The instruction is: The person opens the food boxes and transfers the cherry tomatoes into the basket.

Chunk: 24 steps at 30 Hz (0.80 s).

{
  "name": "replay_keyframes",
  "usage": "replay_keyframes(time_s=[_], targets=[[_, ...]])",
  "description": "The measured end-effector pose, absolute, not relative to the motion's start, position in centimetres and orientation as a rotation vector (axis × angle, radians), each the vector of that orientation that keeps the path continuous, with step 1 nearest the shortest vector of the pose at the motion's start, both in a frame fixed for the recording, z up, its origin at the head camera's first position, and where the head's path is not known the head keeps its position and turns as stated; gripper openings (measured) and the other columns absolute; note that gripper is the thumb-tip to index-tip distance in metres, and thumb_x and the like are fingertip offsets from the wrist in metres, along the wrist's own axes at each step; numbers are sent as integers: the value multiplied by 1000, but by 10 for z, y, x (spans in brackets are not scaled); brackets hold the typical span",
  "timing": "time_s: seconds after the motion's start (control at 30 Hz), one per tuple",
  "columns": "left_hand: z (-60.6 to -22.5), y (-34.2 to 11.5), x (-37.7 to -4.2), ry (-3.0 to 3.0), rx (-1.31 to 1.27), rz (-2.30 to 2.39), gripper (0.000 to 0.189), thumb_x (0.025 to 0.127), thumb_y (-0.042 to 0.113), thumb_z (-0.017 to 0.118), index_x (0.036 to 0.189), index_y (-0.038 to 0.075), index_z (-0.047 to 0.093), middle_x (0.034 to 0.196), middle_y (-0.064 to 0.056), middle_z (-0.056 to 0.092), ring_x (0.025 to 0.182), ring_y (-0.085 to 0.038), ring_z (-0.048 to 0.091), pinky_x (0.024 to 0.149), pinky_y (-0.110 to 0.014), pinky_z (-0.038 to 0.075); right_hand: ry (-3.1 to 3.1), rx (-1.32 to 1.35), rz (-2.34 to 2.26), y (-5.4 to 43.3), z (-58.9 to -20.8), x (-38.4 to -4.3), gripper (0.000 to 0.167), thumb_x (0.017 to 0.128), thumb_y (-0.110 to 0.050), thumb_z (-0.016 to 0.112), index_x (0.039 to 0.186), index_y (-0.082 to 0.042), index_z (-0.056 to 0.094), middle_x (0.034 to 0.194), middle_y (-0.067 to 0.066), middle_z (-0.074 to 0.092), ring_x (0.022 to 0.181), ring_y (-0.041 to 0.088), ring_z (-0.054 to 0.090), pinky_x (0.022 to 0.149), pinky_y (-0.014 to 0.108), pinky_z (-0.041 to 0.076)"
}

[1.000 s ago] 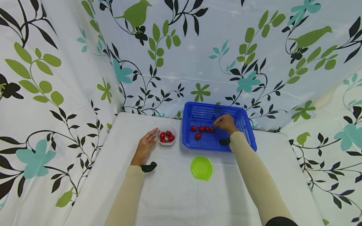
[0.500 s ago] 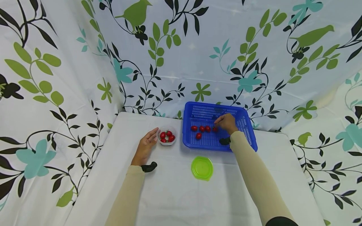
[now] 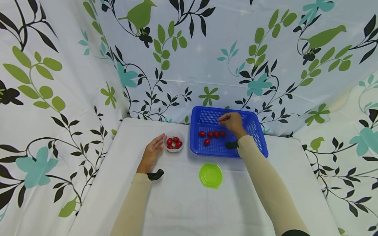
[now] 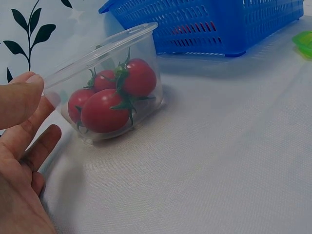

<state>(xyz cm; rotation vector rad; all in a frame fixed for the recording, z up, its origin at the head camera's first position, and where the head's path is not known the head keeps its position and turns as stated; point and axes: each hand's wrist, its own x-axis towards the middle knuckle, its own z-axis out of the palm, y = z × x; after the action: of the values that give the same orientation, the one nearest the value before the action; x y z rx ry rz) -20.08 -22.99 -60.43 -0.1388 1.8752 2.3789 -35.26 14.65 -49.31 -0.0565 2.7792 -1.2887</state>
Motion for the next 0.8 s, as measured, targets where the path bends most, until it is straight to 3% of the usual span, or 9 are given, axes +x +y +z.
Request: replay_keyframes(time_s=[0.2,0.47,0.8], targets=[[-604,-230,-199,1874,-147,2375,55,109,7,58,162,18,46,169,1,45,160,-14,34,133,-41,23,2685,-84,-1413,122,-482,-343,17,93,-7,81,110,-2,80,112,15,80,106,30,75,107,49,57],[-605,-232,-200,1871,-143,2374,54,110,6,57,162,18,46,169,-1,44,161,-16,33,133,-41,23,2605,-200,-1520,89,-475,-332,19,94,-5,80,112,0,79,113,14,80,105,26,75,105,46,59],[-602,-230,-200,1887,-147,2363,54,110,8,57,162,20,46,168,1,46,160,-16,34,134,-43,23,2473,-516,-1455,45,-467,-321,15,90,-2,84,104,-5,80,105,14,80,93,22,77,88,34,65]])
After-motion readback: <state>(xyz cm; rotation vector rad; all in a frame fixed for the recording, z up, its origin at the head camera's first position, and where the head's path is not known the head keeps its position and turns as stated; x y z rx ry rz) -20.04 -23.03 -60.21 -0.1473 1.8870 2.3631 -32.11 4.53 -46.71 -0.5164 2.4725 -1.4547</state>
